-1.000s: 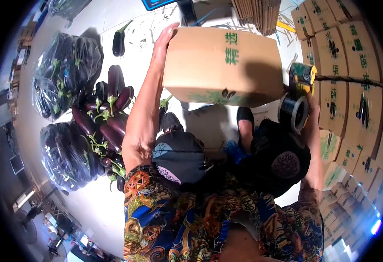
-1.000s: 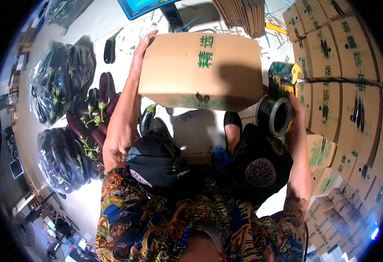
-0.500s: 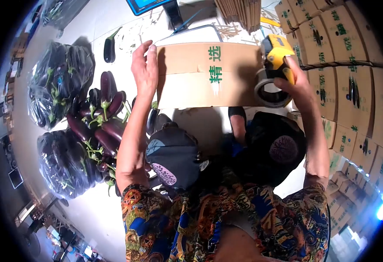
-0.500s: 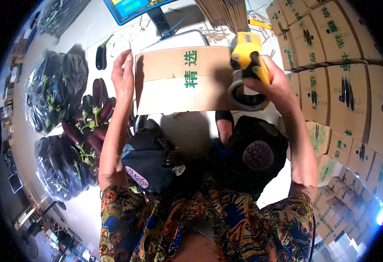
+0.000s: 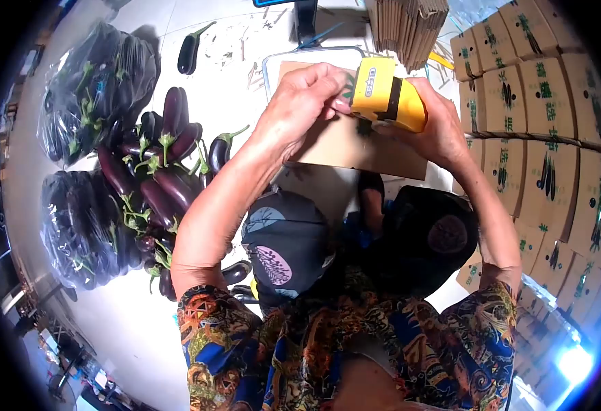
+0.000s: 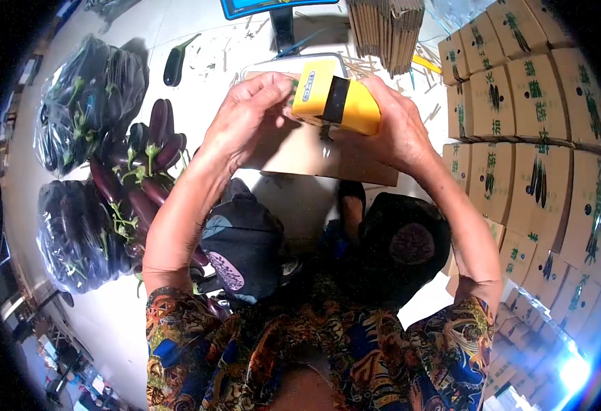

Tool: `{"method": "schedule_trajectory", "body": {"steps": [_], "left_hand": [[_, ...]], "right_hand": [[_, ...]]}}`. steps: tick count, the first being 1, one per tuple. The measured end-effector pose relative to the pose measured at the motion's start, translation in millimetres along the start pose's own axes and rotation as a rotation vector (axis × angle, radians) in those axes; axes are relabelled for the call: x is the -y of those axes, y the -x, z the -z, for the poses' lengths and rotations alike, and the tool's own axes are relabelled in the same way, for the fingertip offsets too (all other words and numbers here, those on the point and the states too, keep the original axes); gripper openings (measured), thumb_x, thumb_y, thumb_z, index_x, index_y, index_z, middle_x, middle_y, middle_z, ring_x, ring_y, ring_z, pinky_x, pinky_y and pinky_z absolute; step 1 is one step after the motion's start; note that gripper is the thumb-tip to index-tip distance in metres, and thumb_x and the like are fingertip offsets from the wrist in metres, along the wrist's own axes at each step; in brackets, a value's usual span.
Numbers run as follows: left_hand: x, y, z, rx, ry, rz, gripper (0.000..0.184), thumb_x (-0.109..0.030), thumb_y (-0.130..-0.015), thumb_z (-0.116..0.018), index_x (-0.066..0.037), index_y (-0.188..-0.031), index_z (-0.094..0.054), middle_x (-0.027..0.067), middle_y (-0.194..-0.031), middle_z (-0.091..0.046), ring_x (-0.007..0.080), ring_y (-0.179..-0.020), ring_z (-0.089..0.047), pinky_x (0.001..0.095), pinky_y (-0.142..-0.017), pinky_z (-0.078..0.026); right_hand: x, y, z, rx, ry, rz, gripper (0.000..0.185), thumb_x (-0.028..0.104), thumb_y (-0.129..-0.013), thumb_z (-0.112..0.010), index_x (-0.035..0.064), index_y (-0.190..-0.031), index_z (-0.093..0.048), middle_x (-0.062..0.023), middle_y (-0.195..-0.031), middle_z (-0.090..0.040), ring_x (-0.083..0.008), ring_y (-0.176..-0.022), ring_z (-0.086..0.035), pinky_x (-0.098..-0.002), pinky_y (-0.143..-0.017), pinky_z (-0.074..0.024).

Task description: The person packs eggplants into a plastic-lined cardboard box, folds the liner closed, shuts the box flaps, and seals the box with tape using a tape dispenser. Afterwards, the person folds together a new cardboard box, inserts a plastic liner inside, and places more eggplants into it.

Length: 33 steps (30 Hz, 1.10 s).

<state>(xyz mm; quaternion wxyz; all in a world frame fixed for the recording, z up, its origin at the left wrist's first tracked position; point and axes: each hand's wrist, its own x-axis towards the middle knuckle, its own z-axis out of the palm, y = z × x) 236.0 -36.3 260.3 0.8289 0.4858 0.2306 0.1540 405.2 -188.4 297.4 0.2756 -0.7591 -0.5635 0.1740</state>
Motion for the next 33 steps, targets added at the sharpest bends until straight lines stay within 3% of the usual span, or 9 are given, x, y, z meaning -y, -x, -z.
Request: {"method": "schedule_trajectory", "body": {"steps": [2,7,9,12,15,17,21,24,33], "left_hand": [[8,2,5,-0.013,0.153,0.032,0.02,-0.022,-0.098,-0.057,-0.004,-0.093,-0.065,-0.0025,-0.078,-0.057,0.0067,-0.068,-0.051,0.0196,-0.058,-0.042],[24,-3,17,-0.018,0.128,0.059,0.021,-0.021,-0.098,-0.056,-0.005,-0.086,-0.062,-0.0022,-0.074,-0.057,0.0061,-0.064,-0.05,0.0208,-0.057,-0.042],[31,-5,19,-0.067,0.109,0.042,0.022,-0.021,-0.098,-0.056,-0.005,-0.084,-0.061,-0.0025,-0.073,-0.056,0.006,-0.062,-0.049,0.0209,-0.057,-0.041],[43,-9,30,-0.183,-0.162,-0.187,0.021,-0.021,-0.098,-0.056,-0.005,-0.086,-0.061,-0.0026,-0.072,-0.056,0.0061,-0.061,-0.047,0.0209,-0.057,-0.041],[36,3,54,-0.203,-0.27,-0.1,0.018,-0.024,-0.093,-0.061,-0.006,-0.09,-0.064,-0.0022,-0.078,-0.06,0.0063,-0.063,-0.048,0.0214,-0.06,-0.041],[28,7,88,-0.454,-0.262,-0.112,0.015,-0.022,-0.091,-0.063,-0.007,-0.09,-0.065,-0.0039,-0.072,-0.054,0.006,-0.062,-0.046,0.0203,-0.06,-0.04],[36,26,197,-0.383,-0.025,-0.126,0.015,-0.022,-0.094,-0.061,-0.008,-0.087,-0.061,-0.0059,-0.069,-0.048,0.0053,-0.06,-0.041,0.0203,-0.056,-0.033],[51,28,210,-0.453,-0.079,-0.131,0.017,-0.024,-0.095,-0.061,-0.011,-0.083,-0.058,-0.0067,-0.068,-0.046,0.0048,-0.059,-0.039,0.0204,-0.057,-0.032],[80,23,203,-0.579,-0.198,-0.14,0.022,-0.025,-0.097,-0.055,-0.01,-0.081,-0.056,-0.0082,-0.064,-0.039,0.0037,-0.057,-0.033,0.021,-0.053,-0.027]], "right_hand": [[1,-4,-5,0.019,0.035,0.018,0.056,0.022,-0.067,-0.086,0.0084,-0.112,-0.056,-0.014,-0.099,-0.066,-0.0322,-0.095,-0.065,-0.0393,-0.082,-0.0514],[10,-6,-9,0.071,0.081,-0.019,0.065,0.018,-0.063,-0.089,0.0089,-0.117,-0.055,-0.0118,-0.106,-0.068,-0.0284,-0.1,-0.066,-0.0379,-0.086,-0.0525],[11,-11,-13,0.074,0.147,0.037,0.06,0.023,-0.066,-0.086,0.0079,-0.115,-0.055,-0.0149,-0.101,-0.066,-0.0338,-0.095,-0.065,-0.0407,-0.082,-0.052],[17,-16,-14,0.116,0.251,0.046,0.058,0.028,-0.068,-0.084,0.0074,-0.113,-0.054,-0.0174,-0.098,-0.066,-0.0373,-0.092,-0.064,-0.043,-0.078,-0.0517],[27,-21,-12,0.199,0.334,0.005,0.058,0.028,-0.068,-0.084,0.008,-0.112,-0.053,-0.0182,-0.102,-0.066,-0.0378,-0.095,-0.064,-0.0434,-0.079,-0.0516],[31,-23,-11,0.222,0.371,-0.026,0.054,0.028,-0.069,-0.083,0.0079,-0.109,-0.052,-0.0185,-0.099,-0.066,-0.0379,-0.093,-0.064,-0.044,-0.078,-0.0517],[32,-27,-6,0.229,0.424,0.011,0.048,0.029,-0.071,-0.08,0.0061,-0.102,-0.051,-0.0183,-0.089,-0.067,-0.0376,-0.083,-0.065,-0.0448,-0.071,-0.0525],[40,-32,-16,0.233,0.46,0.123,0.049,0.029,-0.072,-0.08,0.005,-0.103,-0.051,-0.0189,-0.088,-0.067,-0.037,-0.084,-0.066,-0.0442,-0.069,-0.0533],[51,-43,-29,0.289,0.543,0.095,0.049,0.024,-0.072,-0.08,0.0029,-0.103,-0.05,-0.0219,-0.09,-0.066,-0.0387,-0.083,-0.066,-0.0445,-0.068,-0.054]]}}
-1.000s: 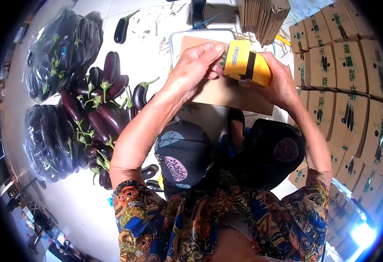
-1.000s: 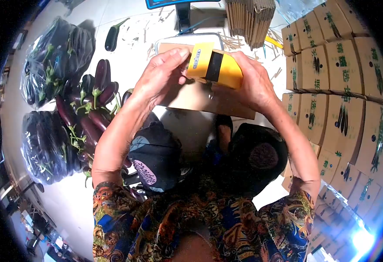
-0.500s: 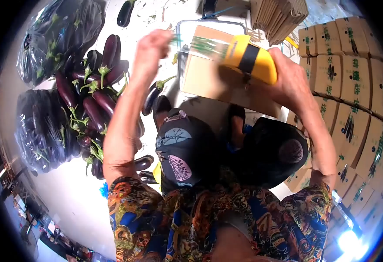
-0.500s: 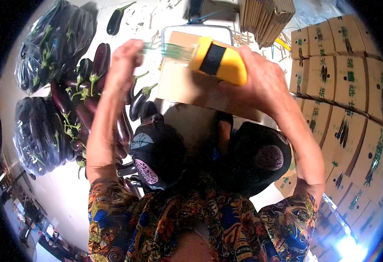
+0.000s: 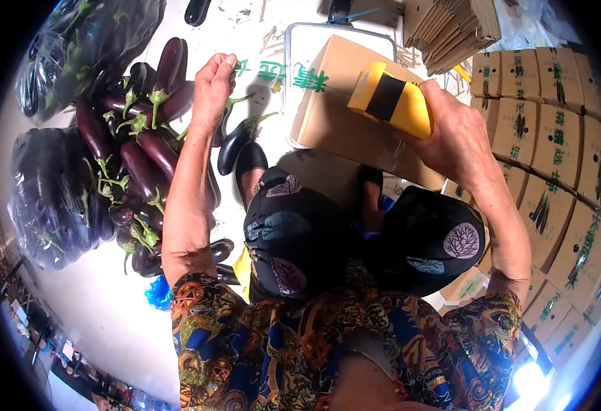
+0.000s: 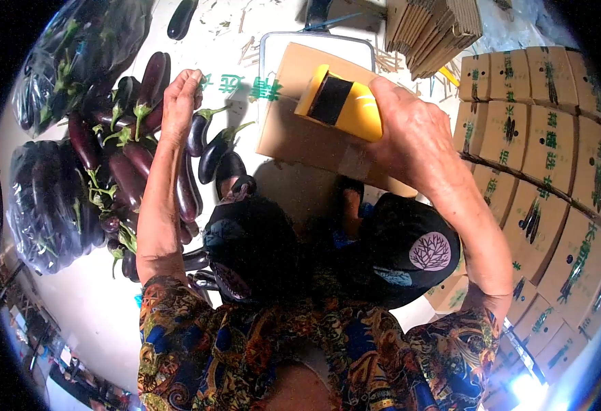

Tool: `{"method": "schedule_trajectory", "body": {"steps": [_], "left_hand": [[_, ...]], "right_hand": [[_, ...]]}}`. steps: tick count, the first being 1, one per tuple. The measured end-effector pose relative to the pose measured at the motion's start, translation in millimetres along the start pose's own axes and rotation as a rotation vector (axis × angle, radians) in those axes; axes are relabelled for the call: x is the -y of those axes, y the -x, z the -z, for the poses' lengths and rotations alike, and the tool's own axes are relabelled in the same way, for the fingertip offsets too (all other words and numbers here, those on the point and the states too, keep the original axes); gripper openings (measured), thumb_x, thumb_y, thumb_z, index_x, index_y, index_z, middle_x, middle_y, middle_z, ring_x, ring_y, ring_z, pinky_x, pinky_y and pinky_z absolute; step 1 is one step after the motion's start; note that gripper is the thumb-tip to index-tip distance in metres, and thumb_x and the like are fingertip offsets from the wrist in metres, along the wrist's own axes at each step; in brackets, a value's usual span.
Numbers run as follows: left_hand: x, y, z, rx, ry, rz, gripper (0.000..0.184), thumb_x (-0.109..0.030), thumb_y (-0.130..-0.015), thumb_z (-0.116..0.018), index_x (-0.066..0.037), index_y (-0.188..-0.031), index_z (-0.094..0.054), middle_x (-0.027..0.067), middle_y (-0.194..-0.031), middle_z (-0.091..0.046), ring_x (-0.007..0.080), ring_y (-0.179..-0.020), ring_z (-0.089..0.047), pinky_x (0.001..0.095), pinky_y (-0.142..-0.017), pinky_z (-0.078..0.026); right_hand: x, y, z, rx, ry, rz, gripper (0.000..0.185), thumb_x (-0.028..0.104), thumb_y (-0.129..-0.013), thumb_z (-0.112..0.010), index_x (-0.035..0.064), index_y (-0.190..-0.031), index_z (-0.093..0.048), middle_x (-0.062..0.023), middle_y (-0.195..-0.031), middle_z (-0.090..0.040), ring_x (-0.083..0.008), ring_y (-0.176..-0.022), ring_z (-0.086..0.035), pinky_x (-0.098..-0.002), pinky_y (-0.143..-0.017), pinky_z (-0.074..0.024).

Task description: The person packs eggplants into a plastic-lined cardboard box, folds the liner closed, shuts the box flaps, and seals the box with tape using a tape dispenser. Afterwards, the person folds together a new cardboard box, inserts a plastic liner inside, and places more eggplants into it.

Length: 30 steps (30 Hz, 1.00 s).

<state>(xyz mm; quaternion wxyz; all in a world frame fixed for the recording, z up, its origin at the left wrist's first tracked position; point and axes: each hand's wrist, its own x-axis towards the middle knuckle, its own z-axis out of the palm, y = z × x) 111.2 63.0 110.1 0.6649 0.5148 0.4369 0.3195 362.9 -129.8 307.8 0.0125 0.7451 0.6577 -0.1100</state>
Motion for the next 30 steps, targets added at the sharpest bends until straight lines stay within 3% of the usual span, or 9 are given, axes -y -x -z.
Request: {"method": "schedule_trajectory", "body": {"steps": [10,14,16,18,20,22,24,27,30], "left_hand": [[61,-10,-5,-0.03,-0.018,-0.025,0.023,-0.025,-0.096,-0.057,-0.012,-0.077,-0.053,-0.0094,-0.065,-0.039,0.0025,-0.056,-0.032,0.0202,-0.051,-0.028],[100,-12,-25,-0.082,-0.255,-0.139,0.025,-0.022,-0.095,-0.056,-0.002,-0.08,-0.053,0.0023,-0.065,-0.048,0.0118,-0.064,-0.043,0.0291,-0.064,-0.043],[109,-9,-42,-0.112,-0.316,-0.256,0.024,-0.023,-0.094,-0.054,-0.002,-0.082,-0.054,0.0153,-0.066,-0.054,0.0255,-0.063,-0.052,0.0352,-0.066,-0.046],[121,-9,-56,-0.085,-0.375,-0.281,0.024,-0.024,-0.095,-0.052,-0.004,-0.083,-0.056,0.02,-0.07,-0.059,0.0371,-0.068,-0.06,0.0416,-0.066,-0.048],[125,-9,-68,-0.048,-0.459,-0.242,0.023,-0.025,-0.094,-0.052,-0.005,-0.085,-0.057,0.021,-0.073,-0.062,0.0422,-0.074,-0.062,0.0474,-0.065,-0.048],[133,-11,-80,0.026,-0.421,-0.423,0.02,-0.027,-0.094,-0.051,-0.008,-0.088,-0.058,0.0223,-0.073,-0.062,0.0443,-0.072,-0.061,0.0493,-0.064,-0.047],[138,-10,-87,0.085,-0.593,-0.213,0.021,-0.02,-0.097,-0.05,-0.004,-0.092,-0.062,0.0157,-0.083,-0.066,0.0283,-0.075,-0.065,0.0373,-0.072,-0.051],[138,-12,-81,0.212,-0.621,-0.158,0.024,-0.025,-0.097,-0.051,-0.005,-0.094,-0.063,0.0161,-0.087,-0.067,0.0276,-0.077,-0.065,0.0361,-0.075,-0.05],[171,-26,-86,0.203,-0.392,0.144,0.025,-0.032,-0.096,-0.052,-0.012,-0.107,-0.064,0.0178,-0.092,-0.067,0.0295,-0.081,-0.064,0.037,-0.079,-0.049]], "right_hand": [[13,-17,-3,0.057,0.036,-0.008,0.047,0.022,-0.071,-0.08,0.0027,-0.102,-0.05,-0.0213,-0.09,-0.067,-0.0394,-0.079,-0.067,-0.0445,-0.068,-0.0544],[14,-20,-7,0.094,0.028,-0.05,0.046,0.019,-0.071,-0.079,0.0033,-0.104,-0.05,-0.0203,-0.091,-0.067,-0.039,-0.081,-0.067,-0.0448,-0.068,-0.054],[17,-21,-8,0.129,0.027,-0.106,0.046,0.016,-0.071,-0.079,0.0034,-0.105,-0.05,-0.0201,-0.092,-0.067,-0.0384,-0.083,-0.067,-0.0449,-0.069,-0.0538],[12,-21,-12,0.116,0.005,-0.077,0.049,0.022,-0.073,-0.079,0.0047,-0.109,-0.05,-0.02,-0.089,-0.067,-0.0392,-0.082,-0.066,-0.0455,-0.071,-0.052],[12,-21,-14,0.102,-0.006,-0.058,0.05,0.024,-0.075,-0.079,0.0052,-0.11,-0.05,-0.0198,-0.087,-0.067,-0.0396,-0.082,-0.066,-0.0457,-0.071,-0.0511],[14,-22,-13,0.085,-0.004,-0.046,0.049,0.023,-0.075,-0.079,0.0048,-0.11,-0.05,-0.0195,-0.085,-0.067,-0.0398,-0.081,-0.066,-0.0454,-0.07,-0.0511],[16,-23,-14,0.088,-0.013,-0.065,0.049,0.022,-0.074,-0.08,0.0052,-0.11,-0.05,-0.0197,-0.085,-0.067,-0.0398,-0.081,-0.066,-0.045,-0.069,-0.0513],[19,-23,-18,0.106,-0.019,-0.107,0.048,0.017,-0.072,-0.079,0.0052,-0.109,-0.051,-0.0189,-0.087,-0.066,-0.0385,-0.081,-0.066,-0.0446,-0.068,-0.0524],[19,-23,-20,0.086,-0.037,-0.114,0.046,0.018,-0.072,-0.078,0.0059,-0.107,-0.051,-0.0179,-0.086,-0.066,-0.0377,-0.079,-0.066,-0.0446,-0.067,-0.0526]]}}
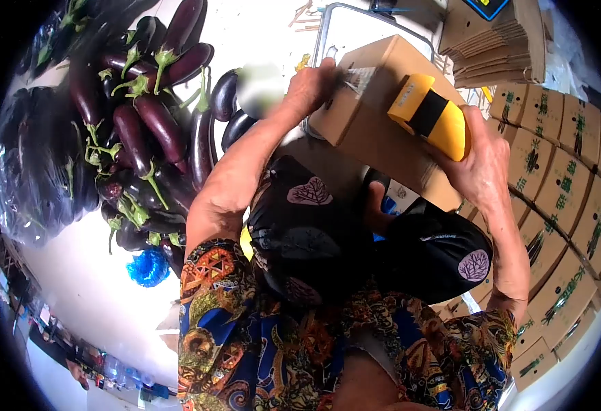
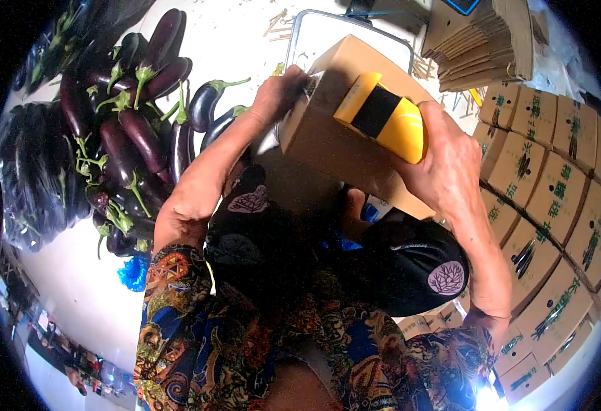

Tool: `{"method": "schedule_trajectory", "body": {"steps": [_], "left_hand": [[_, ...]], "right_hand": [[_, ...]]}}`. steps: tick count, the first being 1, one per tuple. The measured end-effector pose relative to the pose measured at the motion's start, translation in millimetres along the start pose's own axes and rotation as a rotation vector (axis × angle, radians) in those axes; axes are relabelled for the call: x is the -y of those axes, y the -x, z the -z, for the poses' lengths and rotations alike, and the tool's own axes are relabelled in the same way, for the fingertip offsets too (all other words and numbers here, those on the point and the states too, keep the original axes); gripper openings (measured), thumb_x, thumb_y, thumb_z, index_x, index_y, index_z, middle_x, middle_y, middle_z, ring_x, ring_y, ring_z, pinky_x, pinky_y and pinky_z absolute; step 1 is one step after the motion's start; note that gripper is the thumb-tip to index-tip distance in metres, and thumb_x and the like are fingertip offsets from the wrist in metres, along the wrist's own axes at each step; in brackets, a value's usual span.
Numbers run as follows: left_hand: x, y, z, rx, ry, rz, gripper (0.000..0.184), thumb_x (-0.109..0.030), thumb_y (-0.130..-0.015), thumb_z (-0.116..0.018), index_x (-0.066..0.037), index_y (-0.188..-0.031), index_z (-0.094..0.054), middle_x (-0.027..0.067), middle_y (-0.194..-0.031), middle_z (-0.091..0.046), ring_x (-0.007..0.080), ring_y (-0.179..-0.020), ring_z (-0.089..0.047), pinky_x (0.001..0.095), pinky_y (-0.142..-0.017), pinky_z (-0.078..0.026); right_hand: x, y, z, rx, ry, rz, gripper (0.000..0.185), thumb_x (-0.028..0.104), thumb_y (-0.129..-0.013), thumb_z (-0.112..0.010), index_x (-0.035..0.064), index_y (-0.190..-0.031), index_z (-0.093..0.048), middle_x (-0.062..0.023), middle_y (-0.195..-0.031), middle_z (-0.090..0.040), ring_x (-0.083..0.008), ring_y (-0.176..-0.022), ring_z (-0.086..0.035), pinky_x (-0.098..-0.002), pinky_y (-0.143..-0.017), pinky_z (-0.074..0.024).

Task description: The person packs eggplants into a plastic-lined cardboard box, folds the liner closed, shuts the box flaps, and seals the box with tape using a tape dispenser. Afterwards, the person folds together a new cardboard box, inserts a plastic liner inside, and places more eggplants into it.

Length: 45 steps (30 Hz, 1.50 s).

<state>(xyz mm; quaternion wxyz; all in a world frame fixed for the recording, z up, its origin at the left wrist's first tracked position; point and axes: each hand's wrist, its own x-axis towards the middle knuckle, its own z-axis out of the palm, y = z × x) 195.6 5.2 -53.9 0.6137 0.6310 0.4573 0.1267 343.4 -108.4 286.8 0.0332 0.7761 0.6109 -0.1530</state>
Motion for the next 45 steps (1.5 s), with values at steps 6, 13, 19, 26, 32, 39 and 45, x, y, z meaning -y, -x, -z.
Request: {"method": "schedule_trajectory", "body": {"steps": [6,13,19,26,32,39,45], "left_hand": [[-38,25,23,-0.027,-0.412,-0.108,0.022,-0.033,-0.096,-0.051,-0.015,-0.103,-0.061,0.0183,-0.089,-0.065,0.0326,-0.079,-0.062,0.036,-0.08,-0.05],[-26,-28,-8,-0.481,-0.439,-0.7,0.023,-0.025,-0.089,-0.054,-0.008,-0.103,-0.062,0.0104,-0.103,-0.061,0.0294,-0.11,-0.052,0.042,-0.099,-0.034],[-29,-30,-4,-0.426,-0.356,-0.507,0.029,-0.032,-0.092,-0.049,-0.009,-0.105,-0.063,0.0128,-0.1,-0.06,0.0288,-0.099,-0.053,0.0387,-0.095,-0.035],[-163,40,21,-0.049,0.451,-0.247,0.044,-0.04,-0.099,-0.037,-0.001,-0.106,-0.057,0.0206,-0.104,-0.059,0.0391,-0.101,-0.053,0.0436,-0.09,-0.04],[-196,53,22,-0.157,-0.275,-0.406,0.051,-0.046,-0.097,-0.045,-0.003,-0.124,-0.05,0.0252,-0.105,-0.062,0.0429,-0.102,-0.058,0.0485,-0.089,-0.045],[-207,59,23,-0.307,-0.613,-0.415,0.052,-0.046,-0.096,-0.047,-0.009,-0.133,-0.049,0.0271,-0.091,-0.067,0.0456,-0.09,-0.064,0.0506,-0.081,-0.049],[-192,47,21,-0.345,-0.704,-0.458,0.045,-0.044,-0.096,-0.047,-0.011,-0.125,-0.055,0.0289,-0.091,-0.066,0.048,-0.087,-0.064,0.0536,-0.081,-0.049]], "right_hand": [[1,4,0,-0.032,0.003,0.001,0.045,0.019,-0.072,-0.078,0.0057,-0.105,-0.051,-0.0185,-0.085,-0.065,-0.0378,-0.078,-0.065,-0.0446,-0.066,-0.052],[-2,2,-4,-0.068,-0.049,-0.012,0.051,0.008,-0.066,-0.08,0.0041,-0.109,-0.054,-0.0183,-0.087,-0.065,-0.0359,-0.081,-0.067,-0.0414,-0.071,-0.0537],[-11,6,-6,-0.148,-0.137,0.068,0.049,0.005,-0.065,-0.081,0.0041,-0.107,-0.056,-0.0177,-0.09,-0.066,-0.0346,-0.083,-0.067,-0.0399,-0.071,-0.0541],[-25,6,-8,-0.196,-0.251,0.178,0.044,0.012,-0.066,-0.082,0.0046,-0.102,-0.059,-0.0149,-0.086,-0.066,-0.0325,-0.081,-0.068,-0.0367,-0.069,-0.0542],[-35,9,-12,-0.232,-0.244,0.214,0.053,0.026,-0.067,-0.084,0.0051,-0.108,-0.056,-0.0152,-0.091,-0.067,-0.0351,-0.085,-0.066,-0.0388,-0.071,-0.0538],[-47,26,-6,-0.224,-0.203,0.256,0.05,0.021,-0.068,-0.079,0.0065,-0.108,-0.053,-0.0146,-0.092,-0.064,-0.035,-0.086,-0.065,-0.0403,-0.07,-0.0532],[-131,89,6,-0.217,-0.145,0.208,0.047,0.017,-0.07,-0.078,0.0097,-0.108,-0.052,-0.0143,-0.092,-0.066,-0.0345,-0.088,-0.066,-0.0424,-0.073,-0.0537]]}}
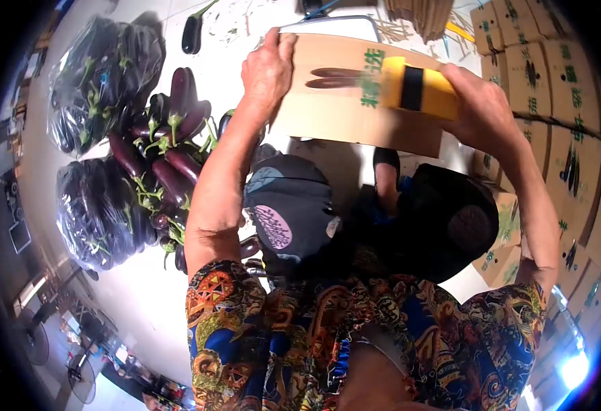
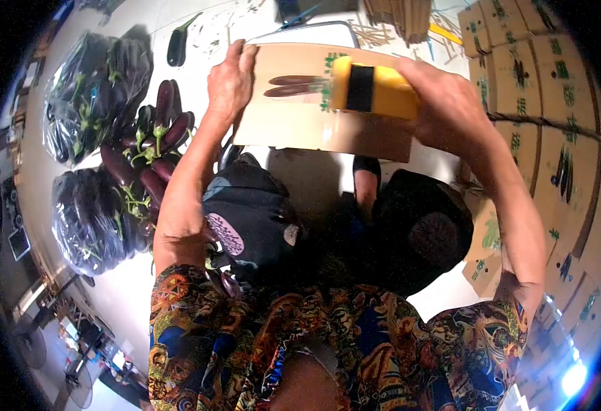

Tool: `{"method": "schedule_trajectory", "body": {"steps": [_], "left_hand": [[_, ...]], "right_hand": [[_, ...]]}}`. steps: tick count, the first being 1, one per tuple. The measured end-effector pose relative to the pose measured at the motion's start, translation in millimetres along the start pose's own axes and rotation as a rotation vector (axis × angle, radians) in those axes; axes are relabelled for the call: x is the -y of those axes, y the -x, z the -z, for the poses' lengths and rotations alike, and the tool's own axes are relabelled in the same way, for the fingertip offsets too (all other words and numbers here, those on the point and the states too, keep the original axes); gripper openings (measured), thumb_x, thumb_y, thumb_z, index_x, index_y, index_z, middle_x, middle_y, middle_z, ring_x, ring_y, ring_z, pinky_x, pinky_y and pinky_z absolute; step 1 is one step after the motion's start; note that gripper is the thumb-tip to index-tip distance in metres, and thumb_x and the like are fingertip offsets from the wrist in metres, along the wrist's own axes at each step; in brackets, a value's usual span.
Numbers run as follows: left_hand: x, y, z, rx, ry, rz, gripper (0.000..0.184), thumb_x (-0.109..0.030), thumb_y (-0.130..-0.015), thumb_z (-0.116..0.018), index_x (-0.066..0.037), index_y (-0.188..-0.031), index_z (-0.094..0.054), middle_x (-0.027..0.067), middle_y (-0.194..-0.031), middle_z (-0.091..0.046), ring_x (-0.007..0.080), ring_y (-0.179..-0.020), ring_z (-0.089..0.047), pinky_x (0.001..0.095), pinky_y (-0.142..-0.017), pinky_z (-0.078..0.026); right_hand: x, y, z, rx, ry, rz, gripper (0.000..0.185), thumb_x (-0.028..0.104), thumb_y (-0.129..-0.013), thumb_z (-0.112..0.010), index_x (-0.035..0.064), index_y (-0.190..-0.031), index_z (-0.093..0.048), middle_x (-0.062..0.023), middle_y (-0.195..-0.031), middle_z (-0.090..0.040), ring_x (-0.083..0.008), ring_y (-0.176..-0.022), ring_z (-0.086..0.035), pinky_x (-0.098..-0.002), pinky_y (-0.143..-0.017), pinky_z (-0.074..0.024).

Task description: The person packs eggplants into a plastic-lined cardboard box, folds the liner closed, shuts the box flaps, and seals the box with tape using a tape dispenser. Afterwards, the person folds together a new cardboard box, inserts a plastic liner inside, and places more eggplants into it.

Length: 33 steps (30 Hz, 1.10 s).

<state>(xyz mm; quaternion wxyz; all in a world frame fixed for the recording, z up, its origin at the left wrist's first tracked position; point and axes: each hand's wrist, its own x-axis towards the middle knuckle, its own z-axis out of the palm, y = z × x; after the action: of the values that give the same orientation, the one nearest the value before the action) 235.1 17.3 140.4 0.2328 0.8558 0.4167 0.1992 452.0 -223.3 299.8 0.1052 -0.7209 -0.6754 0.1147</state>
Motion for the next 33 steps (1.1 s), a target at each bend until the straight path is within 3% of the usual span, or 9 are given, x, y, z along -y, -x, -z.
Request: {"method": "schedule_trajectory", "body": {"steps": [6,10,11,14,21,24,27,29,33], "left_hand": [[-9,0,0,0.011,-0.027,-0.015,0.045,-0.043,-0.097,-0.045,-0.009,-0.124,-0.058,0.0277,-0.091,-0.067,0.0457,-0.088,-0.064,0.0487,-0.082,-0.049],[-13,2,8,0.053,-0.057,0.003,0.048,-0.044,-0.099,-0.042,-0.007,-0.127,-0.056,0.0258,-0.086,-0.067,0.0414,-0.088,-0.067,0.0446,-0.079,-0.05],[-9,0,6,0.076,-0.039,0.037,0.047,-0.044,-0.098,-0.044,-0.007,-0.122,-0.058,0.027,-0.085,-0.067,0.0459,-0.084,-0.064,0.0492,-0.078,-0.05],[-10,0,9,0.085,-0.025,0.047,0.049,-0.045,-0.099,-0.044,-0.005,-0.124,-0.057,0.0245,-0.083,-0.068,0.0429,-0.084,-0.066,0.0473,-0.077,-0.05],[-25,0,19,0.142,-0.011,0.128,0.053,-0.046,-0.099,-0.042,-0.004,-0.128,-0.055,0.0259,-0.093,-0.068,0.0431,-0.095,-0.065,0.0463,-0.087,-0.048],[-23,2,19,0.123,-0.02,0.132,0.052,-0.046,-0.098,-0.043,-0.005,-0.128,-0.055,0.0272,-0.099,-0.067,0.0433,-0.1,-0.063,0.0453,-0.09,-0.046],[-2,-4,17,0.032,0.021,0.047,0.05,-0.046,-0.098,-0.044,-0.008,-0.127,-0.058,0.0271,-0.104,-0.066,0.042,-0.104,-0.062,0.0431,-0.093,-0.045],[13,-10,27,0.082,0.01,0.101,0.052,-0.048,-0.098,-0.042,-0.007,-0.125,-0.059,0.0267,-0.105,-0.066,0.0406,-0.107,-0.062,0.0419,-0.093,-0.046],[38,-15,44,0.134,-0.071,0.146,0.065,-0.057,-0.098,-0.035,-0.004,-0.125,-0.059,0.0269,-0.106,-0.066,0.0389,-0.109,-0.061,0.0401,-0.094,-0.045]], "right_hand": [[-69,83,-11,-0.004,0.039,-0.311,0.044,0.021,-0.072,-0.079,0.0106,-0.104,-0.05,-0.0138,-0.093,-0.066,-0.0368,-0.088,-0.063,-0.0448,-0.073,-0.0506],[-77,94,-19,-0.022,-0.074,-0.289,0.043,0.017,-0.071,-0.079,0.0095,-0.103,-0.05,-0.0127,-0.097,-0.064,-0.0377,-0.092,-0.061,-0.0439,-0.076,-0.05],[-82,95,-22,-0.033,-0.086,-0.267,0.044,0.017,-0.071,-0.08,0.0094,-0.102,-0.05,-0.0126,-0.096,-0.064,-0.0376,-0.092,-0.061,-0.0439,-0.076,-0.05],[-89,96,-32,-0.044,-0.107,-0.231,0.046,0.016,-0.07,-0.082,0.009,-0.102,-0.05,-0.0119,-0.092,-0.063,-0.0363,-0.091,-0.062,-0.0431,-0.075,-0.0501],[-110,101,-67,-0.042,-0.312,-0.249,0.056,0.02,-0.069,-0.085,0.0074,-0.111,-0.05,-0.0143,-0.093,-0.064,-0.0339,-0.089,-0.064,-0.0404,-0.074,-0.0521],[-107,103,-79,-0.004,-0.267,-0.358,0.059,0.026,-0.072,-0.083,0.0046,-0.114,-0.048,-0.0185,-0.098,-0.064,-0.0354,-0.095,-0.065,-0.0405,-0.075,-0.0532],[-98,103,-110,-0.026,-0.231,-0.284,0.061,0.029,-0.073,-0.082,0.0024,-0.115,-0.046,-0.0222,-0.101,-0.062,-0.0381,-0.095,-0.065,-0.0412,-0.074,-0.0537],[-83,97,-137,-0.11,-0.347,-0.235,0.066,0.031,-0.071,-0.083,0.0023,-0.118,-0.045,-0.0205,-0.098,-0.064,-0.0376,-0.085,-0.066,-0.0452,-0.073,-0.0536],[-58,82,-177,-0.231,-0.561,-0.283,0.071,0.034,-0.069,-0.085,0.0021,-0.118,-0.045,-0.0205,-0.099,-0.063,-0.0379,-0.094,-0.065,-0.0433,-0.077,-0.0541]]}}
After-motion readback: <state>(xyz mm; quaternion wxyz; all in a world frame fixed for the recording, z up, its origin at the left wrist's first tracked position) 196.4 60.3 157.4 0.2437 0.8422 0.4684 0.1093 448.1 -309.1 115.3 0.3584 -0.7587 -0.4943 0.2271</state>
